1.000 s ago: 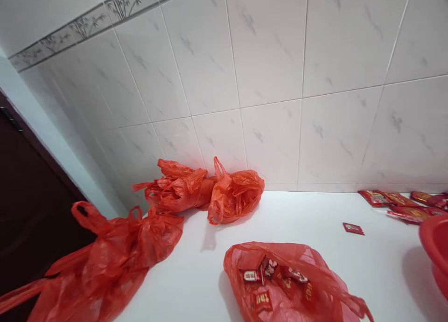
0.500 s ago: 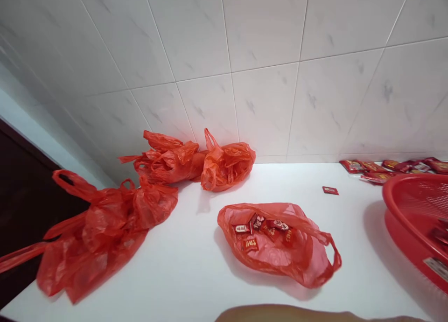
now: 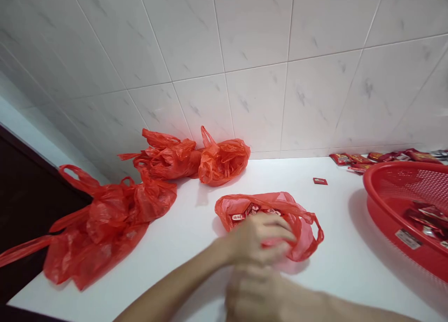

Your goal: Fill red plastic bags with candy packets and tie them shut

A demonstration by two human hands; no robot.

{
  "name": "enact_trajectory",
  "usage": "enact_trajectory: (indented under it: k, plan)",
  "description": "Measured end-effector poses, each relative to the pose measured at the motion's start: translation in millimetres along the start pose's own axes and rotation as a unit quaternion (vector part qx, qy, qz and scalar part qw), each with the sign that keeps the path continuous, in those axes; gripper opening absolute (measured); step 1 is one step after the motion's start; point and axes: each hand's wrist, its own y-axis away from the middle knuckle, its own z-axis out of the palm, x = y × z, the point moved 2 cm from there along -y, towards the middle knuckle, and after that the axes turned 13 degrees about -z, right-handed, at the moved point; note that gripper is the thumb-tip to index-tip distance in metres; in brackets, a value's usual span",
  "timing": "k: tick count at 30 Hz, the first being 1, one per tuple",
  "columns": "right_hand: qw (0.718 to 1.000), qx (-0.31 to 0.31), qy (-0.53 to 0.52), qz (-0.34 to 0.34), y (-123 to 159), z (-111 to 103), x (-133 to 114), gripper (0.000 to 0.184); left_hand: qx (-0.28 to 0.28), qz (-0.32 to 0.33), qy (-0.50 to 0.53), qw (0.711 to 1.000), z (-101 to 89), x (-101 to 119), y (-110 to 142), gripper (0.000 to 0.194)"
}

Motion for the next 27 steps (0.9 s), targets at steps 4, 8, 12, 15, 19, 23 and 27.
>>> enact_trajectory:
  k: [4, 8, 12, 15, 19, 23, 27]
  plan:
    - [0.971, -0.022, 0.179, 0.157, 46.4, -31.2, 52.4, 0.018, 0.157, -0.238, -0.176, 0.942, -53.1, -54.1, 42.0, 0.034]
    - [0.887, -0.166, 0.168, 0.397, 100.9, -34.0, 88.6, 0.053, 0.134, -0.377, -0.211, 0.892, -50.6, -83.4, 62.0, 0.039]
    - [0.834, -0.161, 0.009, 0.528, 121.4, -22.6, 92.5, 0.076, 0.087, -0.379, -0.15, 0.909, -40.4, -81.8, 58.1, 0.049]
    - [0.83, -0.072, -0.082, 0.547, 119.3, -29.4, 96.9, 0.08, 0.081, -0.329, -0.113, 0.934, -52.9, -69.0, 46.3, 0.061]
    - [0.808, 0.085, -0.191, 0.55, 107.6, -66.9, 110.5, 0.046, 0.175, -0.312, -0.134, 0.924, -95.0, -45.5, 27.9, 0.059]
    - [0.79, 0.189, -0.171, 0.558, 90.0, -108.7, 121.5, 0.034, 0.232, -0.322, -0.189, 0.898, -130.5, -19.2, 10.6, 0.049]
    - [0.779, 0.279, -0.192, 0.528, 77.3, -127.4, 128.9, 0.037, 0.274, -0.298, -0.178, 0.897, -144.8, -4.7, -1.0, 0.037]
